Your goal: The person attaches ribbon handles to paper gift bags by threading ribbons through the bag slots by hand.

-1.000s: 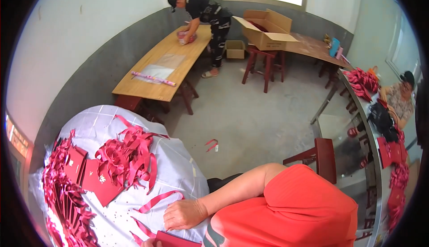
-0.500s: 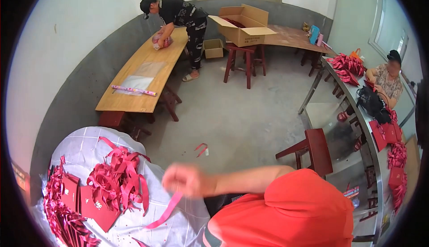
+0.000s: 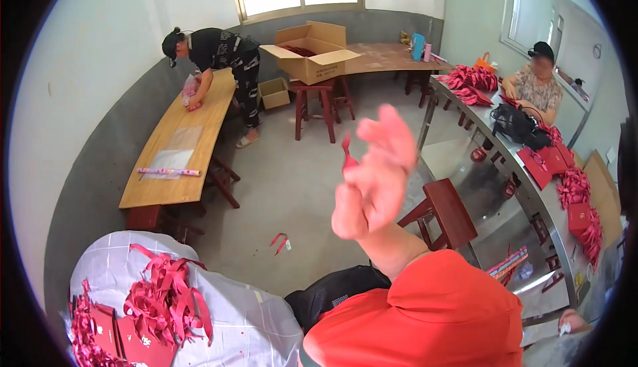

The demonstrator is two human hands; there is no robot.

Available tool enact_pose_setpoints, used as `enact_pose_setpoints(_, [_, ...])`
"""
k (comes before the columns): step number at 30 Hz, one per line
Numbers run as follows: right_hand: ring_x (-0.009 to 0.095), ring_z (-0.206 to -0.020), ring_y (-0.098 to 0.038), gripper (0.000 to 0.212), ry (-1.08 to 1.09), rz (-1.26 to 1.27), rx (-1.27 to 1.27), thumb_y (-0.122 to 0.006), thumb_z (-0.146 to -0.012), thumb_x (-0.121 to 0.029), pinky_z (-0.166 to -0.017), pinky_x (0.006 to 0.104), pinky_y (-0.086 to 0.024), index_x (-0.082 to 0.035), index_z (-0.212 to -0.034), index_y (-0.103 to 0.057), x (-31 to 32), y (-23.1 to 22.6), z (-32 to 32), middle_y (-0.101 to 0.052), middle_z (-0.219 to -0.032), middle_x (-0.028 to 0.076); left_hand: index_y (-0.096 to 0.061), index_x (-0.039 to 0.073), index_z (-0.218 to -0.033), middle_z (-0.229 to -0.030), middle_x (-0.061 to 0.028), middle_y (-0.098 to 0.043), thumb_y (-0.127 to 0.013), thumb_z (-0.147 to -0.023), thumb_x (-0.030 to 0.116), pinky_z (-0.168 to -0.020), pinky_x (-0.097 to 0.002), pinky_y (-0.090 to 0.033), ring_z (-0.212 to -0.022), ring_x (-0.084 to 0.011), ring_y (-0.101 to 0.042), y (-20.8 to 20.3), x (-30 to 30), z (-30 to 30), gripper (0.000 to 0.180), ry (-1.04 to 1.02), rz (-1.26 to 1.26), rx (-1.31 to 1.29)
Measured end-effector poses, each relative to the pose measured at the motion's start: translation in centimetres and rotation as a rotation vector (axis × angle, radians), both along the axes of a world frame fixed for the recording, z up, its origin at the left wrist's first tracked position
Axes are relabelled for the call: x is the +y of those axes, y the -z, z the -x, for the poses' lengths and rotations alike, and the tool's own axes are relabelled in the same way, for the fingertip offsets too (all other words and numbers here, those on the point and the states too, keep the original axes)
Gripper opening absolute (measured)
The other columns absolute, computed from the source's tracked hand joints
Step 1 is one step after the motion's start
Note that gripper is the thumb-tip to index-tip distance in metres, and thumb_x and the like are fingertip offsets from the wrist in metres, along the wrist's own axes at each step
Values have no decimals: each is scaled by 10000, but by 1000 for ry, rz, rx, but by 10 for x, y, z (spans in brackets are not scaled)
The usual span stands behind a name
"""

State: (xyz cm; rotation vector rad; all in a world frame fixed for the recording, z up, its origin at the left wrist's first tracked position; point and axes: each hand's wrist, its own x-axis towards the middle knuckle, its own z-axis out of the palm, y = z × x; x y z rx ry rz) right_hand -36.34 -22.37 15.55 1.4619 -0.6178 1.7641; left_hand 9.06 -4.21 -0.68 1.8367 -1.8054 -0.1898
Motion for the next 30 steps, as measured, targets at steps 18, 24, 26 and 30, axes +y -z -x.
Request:
enact_pose_setpoints(18, [58,-736,-605,119,-1357,-1265,114,-672,-891,18,-628,212,-495,18,-1004,-634,-33,79,-202,-651,-898,31,-628,-15,-819,-690,-158,-643,-684,-851,82,-585,-358,-487,-606,-276,-631,-27,-3,18,117,-329,2,330])
enact_pose_setpoints(24, [131,-703,-636,96,-1507,-1419,603,-711,-832,16,-609,260,-495,1,-925,-690,-10,107,-272,-669,-838,76,-641,-38,-954,-763,-86,-679,-644,-902,65,-653,-279,-503,-715,-123,-631,-31,-16,5,115,-398,-96,597])
enact_pose_setpoints(26, [108,-686,-606,107,-1581,-1336,695,-698,-840,42,-601,230,-469,12,-942,-689,-5,114,-294,-654,-844,64,-616,-51,-1032,-886,-64,-695,-580,-931,1,-730,-249,-512,-821,-104,-636,-28,-13,-1,119,-393,-171,733])
enact_pose_setpoints(30, [163,-732,-625,111,-1613,-1305,813,-692,-822,54,-621,261,-485,22,-928,-680,3,121,-320,-649,-825,91,-584,-54,-1098,-977,-70,-680,-533,-941,-40,-811,-242,-509,-902,-101,-632,-21,-9,-8,166,-371,-133,856])
